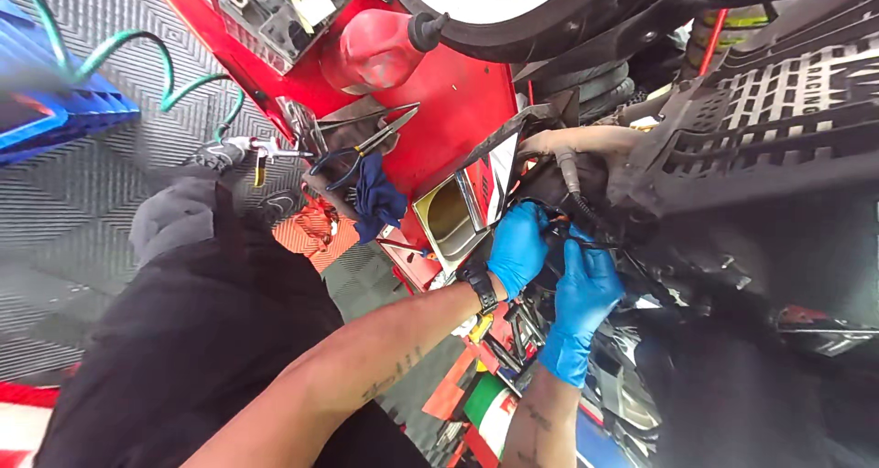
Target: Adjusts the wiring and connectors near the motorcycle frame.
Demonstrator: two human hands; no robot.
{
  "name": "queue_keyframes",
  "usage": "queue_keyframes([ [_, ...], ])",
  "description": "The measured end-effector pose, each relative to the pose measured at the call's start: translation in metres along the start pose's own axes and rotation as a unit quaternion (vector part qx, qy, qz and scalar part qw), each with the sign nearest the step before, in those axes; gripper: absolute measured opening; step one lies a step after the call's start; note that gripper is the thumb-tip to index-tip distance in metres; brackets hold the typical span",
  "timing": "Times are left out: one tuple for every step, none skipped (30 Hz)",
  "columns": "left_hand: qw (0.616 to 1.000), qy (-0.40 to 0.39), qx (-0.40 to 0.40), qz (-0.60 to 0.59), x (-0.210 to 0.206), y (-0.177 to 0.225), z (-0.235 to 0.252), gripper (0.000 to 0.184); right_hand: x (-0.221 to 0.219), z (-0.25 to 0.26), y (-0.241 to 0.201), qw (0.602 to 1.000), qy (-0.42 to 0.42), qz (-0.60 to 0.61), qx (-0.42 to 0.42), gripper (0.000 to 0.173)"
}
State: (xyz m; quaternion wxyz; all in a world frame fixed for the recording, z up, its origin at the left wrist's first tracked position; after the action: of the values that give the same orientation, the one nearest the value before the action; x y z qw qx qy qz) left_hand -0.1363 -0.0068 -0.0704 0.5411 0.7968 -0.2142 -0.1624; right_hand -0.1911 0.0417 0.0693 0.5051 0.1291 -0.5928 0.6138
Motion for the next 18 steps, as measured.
queue_keyframes([
  [1.0, -0.004, -0.002, 0.005, 0.0, 0.0, -0.001, 0.019, 0.001, 0.0, 0.0, 1.0, 0.003, -0.002, -0.001, 0.014],
  [1.0, -0.006, -0.009, 0.01, 0.001, 0.002, -0.001, 0.018, 0.002, 0.0, 0.0, 1.0, 0.004, -0.004, -0.002, 0.014],
  [1.0, -0.005, -0.018, 0.015, 0.001, 0.003, -0.003, 0.018, 0.002, 0.001, 0.0, 1.0, 0.006, -0.006, -0.006, 0.014],
  [0.999, 0.0, -0.028, 0.019, 0.002, 0.004, -0.005, 0.018, 0.003, 0.002, 0.001, 1.0, 0.013, -0.012, -0.013, 0.014],
  [0.999, 0.003, -0.039, 0.024, 0.002, 0.004, -0.006, 0.018, 0.005, 0.002, 0.002, 0.999, 0.021, -0.011, -0.021, 0.012],
  [0.999, 0.006, -0.047, 0.026, 0.002, 0.004, -0.008, 0.018, 0.005, 0.002, 0.003, 0.999, 0.027, -0.006, -0.028, 0.011],
  [0.998, 0.009, -0.055, 0.024, 0.002, 0.004, -0.009, 0.018, 0.005, 0.002, 0.004, 0.999, 0.03, 0.001, -0.033, 0.012],
  [0.998, 0.017, -0.064, 0.016, 0.004, 0.005, -0.011, 0.017, 0.005, 0.002, 0.004, 0.999, 0.032, 0.01, -0.036, 0.012],
  [0.997, 0.027, -0.079, 0.003, 0.007, 0.005, -0.015, 0.018, 0.005, 0.002, 0.004, 0.999, 0.031, 0.017, -0.037, 0.013],
  [0.995, 0.034, -0.096, -0.01, 0.012, 0.006, -0.02, 0.018, 0.004, 0.003, 0.004, 0.999, 0.029, 0.023, -0.038, 0.013],
  [0.993, 0.033, -0.111, -0.023, 0.018, 0.007, -0.027, 0.017, 0.004, 0.003, 0.005, 0.998, 0.027, 0.027, -0.041, 0.014],
  [0.992, 0.031, -0.121, -0.03, 0.026, 0.006, -0.035, 0.016, 0.004, 0.003, 0.005, 0.998, 0.027, 0.031, -0.045, 0.013],
  [0.991, 0.023, -0.124, -0.034, 0.034, 0.002, -0.042, 0.016, 0.004, 0.003, 0.006, 0.998, 0.026, 0.033, -0.046, 0.013],
  [0.992, 0.017, -0.121, -0.034, 0.042, -0.003, -0.048, 0.015, 0.005, 0.002, 0.006, 0.998, 0.025, 0.035, -0.045, 0.013],
  [0.993, 0.01, -0.112, -0.031, 0.049, -0.009, -0.052, 0.014, 0.005, 0.003, 0.006, 0.998, 0.025, 0.039, -0.044, 0.012],
  [0.994, 0.005, -0.101, -0.03, 0.053, -0.017, -0.056, 0.014, 0.005, 0.002, 0.006, 0.998, 0.025, 0.042, -0.046, 0.012],
  [0.995, 0.001, -0.09, -0.03, 0.056, -0.025, -0.058, 0.014, 0.004, 0.002, 0.005, 0.997, 0.025, 0.043, -0.052, 0.011],
  [0.996, 0.0, -0.084, -0.03, 0.058, -0.031, -0.059, 0.015, 0.003, 0.003, 0.005, 0.997, 0.027, 0.045, -0.059, 0.012],
])
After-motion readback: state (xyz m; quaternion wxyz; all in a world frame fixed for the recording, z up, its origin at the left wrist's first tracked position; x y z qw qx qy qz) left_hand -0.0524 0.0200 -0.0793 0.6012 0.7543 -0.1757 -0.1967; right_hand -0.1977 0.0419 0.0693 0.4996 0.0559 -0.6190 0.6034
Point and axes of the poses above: each hand's wrist, its own z-axis towards the middle knuckle, its own x-axis out of the back of the hand, y = z × x, the point moved 10 cm from there along z, towards the middle knuckle, and after that the axes turned 15 degrees about z, right-handed, at the moved point
